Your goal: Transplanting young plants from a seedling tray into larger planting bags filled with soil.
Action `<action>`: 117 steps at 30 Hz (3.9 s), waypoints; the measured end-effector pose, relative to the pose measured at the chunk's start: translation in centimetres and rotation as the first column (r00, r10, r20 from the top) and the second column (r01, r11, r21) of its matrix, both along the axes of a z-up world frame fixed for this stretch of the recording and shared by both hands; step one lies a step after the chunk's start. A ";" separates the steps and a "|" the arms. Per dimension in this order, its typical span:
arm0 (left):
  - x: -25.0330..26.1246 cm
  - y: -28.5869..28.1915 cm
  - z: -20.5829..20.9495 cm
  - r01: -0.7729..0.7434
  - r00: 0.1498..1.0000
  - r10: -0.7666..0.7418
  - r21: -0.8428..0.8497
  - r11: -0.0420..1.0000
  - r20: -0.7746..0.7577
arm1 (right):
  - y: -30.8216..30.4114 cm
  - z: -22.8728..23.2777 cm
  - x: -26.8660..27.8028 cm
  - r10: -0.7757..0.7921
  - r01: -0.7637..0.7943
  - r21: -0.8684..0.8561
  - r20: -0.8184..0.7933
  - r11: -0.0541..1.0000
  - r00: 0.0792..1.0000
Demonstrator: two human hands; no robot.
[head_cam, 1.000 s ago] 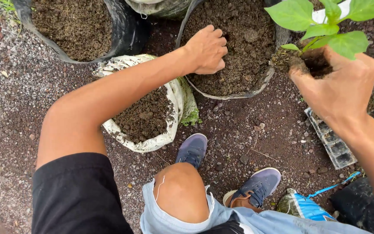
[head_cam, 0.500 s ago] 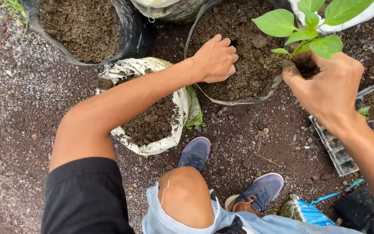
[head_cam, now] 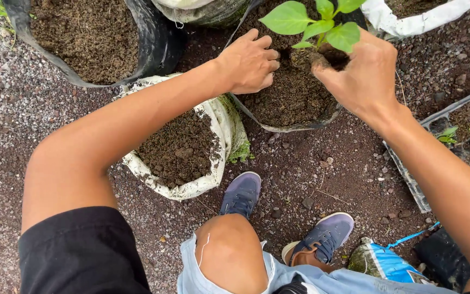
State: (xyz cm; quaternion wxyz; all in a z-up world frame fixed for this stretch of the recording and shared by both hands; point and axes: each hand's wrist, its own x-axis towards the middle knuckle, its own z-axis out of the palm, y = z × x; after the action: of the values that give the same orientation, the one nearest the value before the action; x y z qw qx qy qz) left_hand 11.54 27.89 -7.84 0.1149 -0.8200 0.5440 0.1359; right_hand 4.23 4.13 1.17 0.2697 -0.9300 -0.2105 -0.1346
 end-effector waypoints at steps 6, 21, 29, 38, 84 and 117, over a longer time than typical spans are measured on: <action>-0.5 -0.3 1.8 -0.061 0.995 0.070 0.112 0.992 -0.075 | 1.5 -2.1 1.5 0.084 -0.076 0.107 -0.068 0.991 0.994; -1.9 1.4 2.3 -0.126 0.989 0.113 -0.139 0.982 -0.099 | 2.2 -5.6 1.9 -0.002 0.012 0.055 -0.177 0.998 0.984; -2.3 3.0 1.4 -0.304 0.951 0.297 -0.411 0.860 -0.082 | 3.4 -5.6 2.3 0.081 -0.042 0.133 -0.300 0.990 0.951; -2.4 1.6 1.2 -0.623 0.781 0.533 -0.337 0.706 -0.327 | 2.4 -7.5 2.5 0.043 -0.029 0.046 -0.341 0.999 0.939; -1.5 0.0 -3.2 -0.520 0.850 0.489 -0.454 0.724 -0.193 | 1.7 -9.4 2.4 0.031 -0.031 0.006 -0.214 1.000 0.976; -2.1 0.1 -3.5 -0.385 0.913 0.367 -0.669 0.635 -0.178 | 1.1 -11.0 2.8 0.008 -0.047 -0.134 -0.277 0.990 0.961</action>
State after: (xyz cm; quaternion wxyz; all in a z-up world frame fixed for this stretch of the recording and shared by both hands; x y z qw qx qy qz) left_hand 9.42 27.97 -11.37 -0.2371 -0.8957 0.3735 -0.0458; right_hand 7.01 5.26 -9.83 0.2328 -0.9532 -0.1926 0.0151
